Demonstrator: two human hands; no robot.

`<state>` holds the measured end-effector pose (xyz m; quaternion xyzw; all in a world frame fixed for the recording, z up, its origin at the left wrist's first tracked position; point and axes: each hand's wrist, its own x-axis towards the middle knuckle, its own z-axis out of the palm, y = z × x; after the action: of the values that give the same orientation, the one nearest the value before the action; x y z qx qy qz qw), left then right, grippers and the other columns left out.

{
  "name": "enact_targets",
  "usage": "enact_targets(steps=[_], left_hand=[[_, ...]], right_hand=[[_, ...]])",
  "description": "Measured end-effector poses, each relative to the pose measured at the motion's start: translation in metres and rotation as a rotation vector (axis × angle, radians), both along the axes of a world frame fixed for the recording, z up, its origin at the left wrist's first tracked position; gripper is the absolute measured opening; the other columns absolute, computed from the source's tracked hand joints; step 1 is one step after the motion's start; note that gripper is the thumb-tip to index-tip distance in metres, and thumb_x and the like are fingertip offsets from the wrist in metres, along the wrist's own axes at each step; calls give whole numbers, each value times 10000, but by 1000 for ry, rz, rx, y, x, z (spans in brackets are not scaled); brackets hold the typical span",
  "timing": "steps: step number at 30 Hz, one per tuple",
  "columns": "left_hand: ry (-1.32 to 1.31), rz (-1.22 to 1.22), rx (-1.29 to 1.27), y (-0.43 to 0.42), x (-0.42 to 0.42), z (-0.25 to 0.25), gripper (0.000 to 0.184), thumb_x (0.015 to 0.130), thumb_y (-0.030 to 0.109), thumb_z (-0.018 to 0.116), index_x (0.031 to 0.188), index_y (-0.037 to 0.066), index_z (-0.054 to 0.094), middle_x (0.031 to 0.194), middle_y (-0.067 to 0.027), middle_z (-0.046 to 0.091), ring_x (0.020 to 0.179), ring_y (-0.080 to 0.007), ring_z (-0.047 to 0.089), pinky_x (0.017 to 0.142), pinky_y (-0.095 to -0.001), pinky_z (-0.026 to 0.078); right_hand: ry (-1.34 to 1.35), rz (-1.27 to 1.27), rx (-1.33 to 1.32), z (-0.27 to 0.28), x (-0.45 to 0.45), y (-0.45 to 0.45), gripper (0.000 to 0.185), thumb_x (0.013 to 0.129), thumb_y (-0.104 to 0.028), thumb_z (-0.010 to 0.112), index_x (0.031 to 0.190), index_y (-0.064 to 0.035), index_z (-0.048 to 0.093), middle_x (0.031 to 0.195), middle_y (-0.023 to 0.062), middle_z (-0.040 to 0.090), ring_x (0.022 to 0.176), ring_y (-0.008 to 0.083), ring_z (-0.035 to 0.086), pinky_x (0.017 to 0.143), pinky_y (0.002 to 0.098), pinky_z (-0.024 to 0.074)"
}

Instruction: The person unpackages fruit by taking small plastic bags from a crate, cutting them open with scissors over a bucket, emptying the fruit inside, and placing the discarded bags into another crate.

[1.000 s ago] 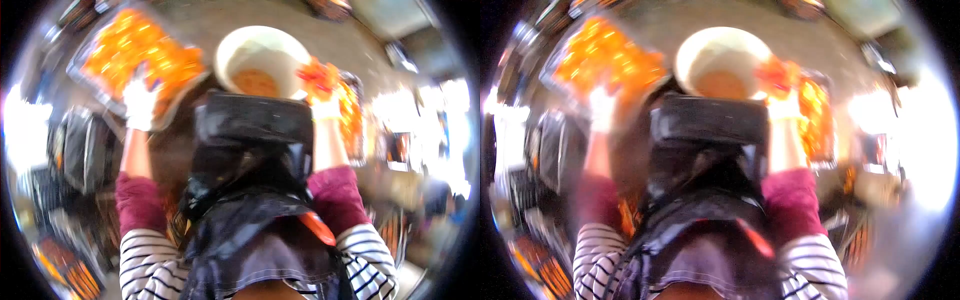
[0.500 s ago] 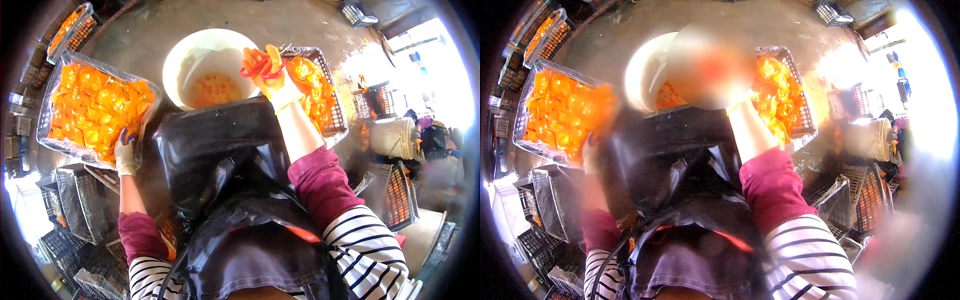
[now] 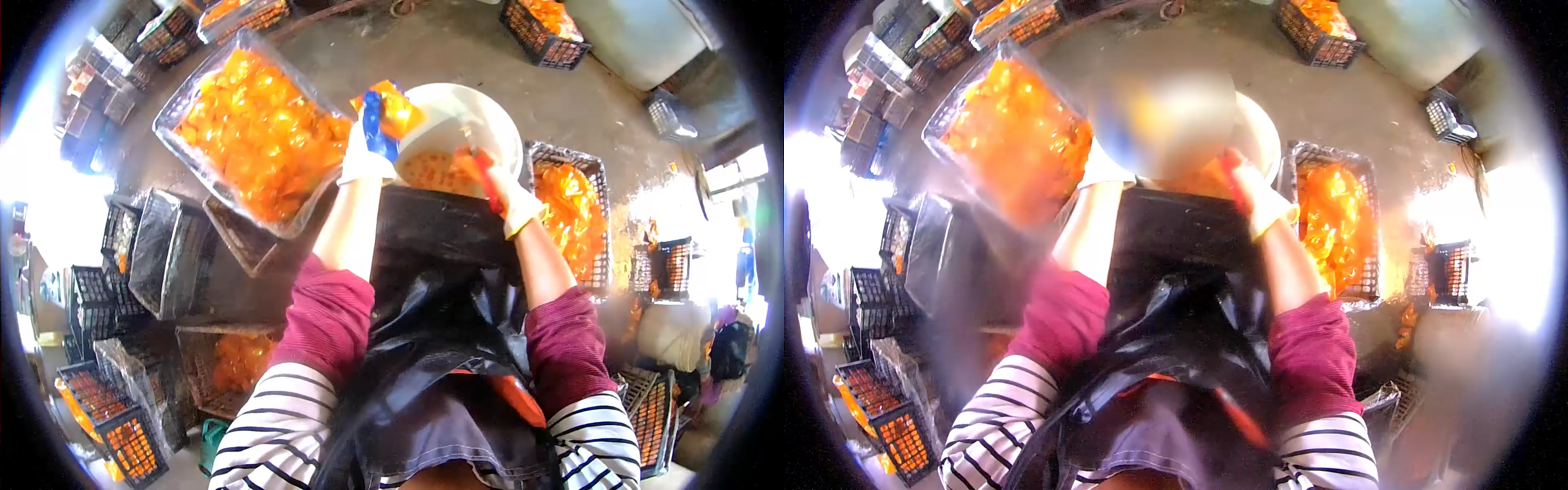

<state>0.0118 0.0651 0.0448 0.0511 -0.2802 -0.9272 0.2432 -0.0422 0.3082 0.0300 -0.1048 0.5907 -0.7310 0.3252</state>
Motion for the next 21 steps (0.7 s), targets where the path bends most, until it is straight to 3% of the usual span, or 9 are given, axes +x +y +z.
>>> enact_targets(steps=[2, 3, 4, 6, 10, 13, 14, 16, 21], left_hand=[[63, 102, -396, 3, -22, -62, 506, 948, 397, 551, 1255, -5, 528, 1203, -116, 603, 1102, -236, 584, 964, -360, 466], [-117, 78, -236, 14, -14, -42, 525, 945, 408, 553, 1275, 1, 515, 1236, -114, 589, 1119, -236, 576, 978, -357, 453], [-282, 66, -48, 26, -5, -20, 545, 941, 418, 555, 1296, 7, 501, 1269, -113, 574, 1136, -235, 569, 993, -354, 440], [-186, 22, -53, 32, 6, 3, 543, 940, 418, 556, 1303, 17, 499, 1286, -119, 567, 1157, -235, 556, 1011, -356, 426], [-91, 9, -56, 31, -1, -3, 546, 943, 414, 552, 1323, 28, 482, 1305, -129, 558, 1177, -235, 543, 1026, -362, 414], [-196, -121, -106, 31, -3, -2, 336, 965, 210, 440, 1253, 62, 530, 1282, -132, 555, 1178, -262, 530, 1001, -364, 416], [-212, -116, 80, 38, 1, 9, 327, 990, 206, 420, 1258, 44, 512, 1254, -123, 570, 1134, -242, 549, 983, -309, 431], [-44, -39, -352, 30, -10, -21, 458, 961, 324, 515, 1308, 27, 480, 1267, -121, 564, 1139, -237, 550, 988, -338, 442], [-54, -62, -93, 45, -12, 4, 484, 942, 312, 589, 1306, 9, 491, 1228, -115, 587, 1100, -227, 573, 973, -343, 460]], right_hand=[[312, 103, 224, 1, 6, -4, 259, 974, -139, 494, 1199, -27, 557, 1129, 88, 609, 1016, 172, 597, 908, 273, 477], [508, 181, 322, 21, 19, -4, 244, 977, -121, 482, 1192, -36, 561, 1147, 81, 598, 1055, 165, 575, 938, 269, 461], [233, 193, 167, 27, 21, -2, 240, 969, -135, 511, 1185, -47, 562, 1163, 57, 576, 1120, 151, 530, 986, 263, 415], [170, 210, 276, 78, 41, -4, 261, 965, -124, 512, 1211, -45, 551, 1179, 61, 571, 1125, 155, 530, 1000, 261, 403], [628, 386, 566, 34, 22, -12, 325, 967, -124, 512, 1283, -50, 513, 1219, 68, 559, 1134, 178, 533, 1009, 276, 404], [324, 333, 304, 11, 17, -19, 377, 953, -172, 556, 1307, -51, 503, 1226, 72, 569, 1124, 192, 538, 994, 279, 413], [147, 272, 189, -5, 12, -22, 374, 946, -172, 572, 1293, -47, 515, 1210, 69, 579, 1115, 187, 540, 976, 275, 422], [-202, 137, -39, -26, 2, -23, 367, 932, -174, 605, 1265, -37, 538, 1178, 64, 599, 1097, 177, 544, 940, 268, 438], [39, 180, 53, -11, 11, -28, 336, 943, -163, 569, 1257, -47, 545, 1150, 69, 615, 1024, 160, 572, 838, 233, 469]])
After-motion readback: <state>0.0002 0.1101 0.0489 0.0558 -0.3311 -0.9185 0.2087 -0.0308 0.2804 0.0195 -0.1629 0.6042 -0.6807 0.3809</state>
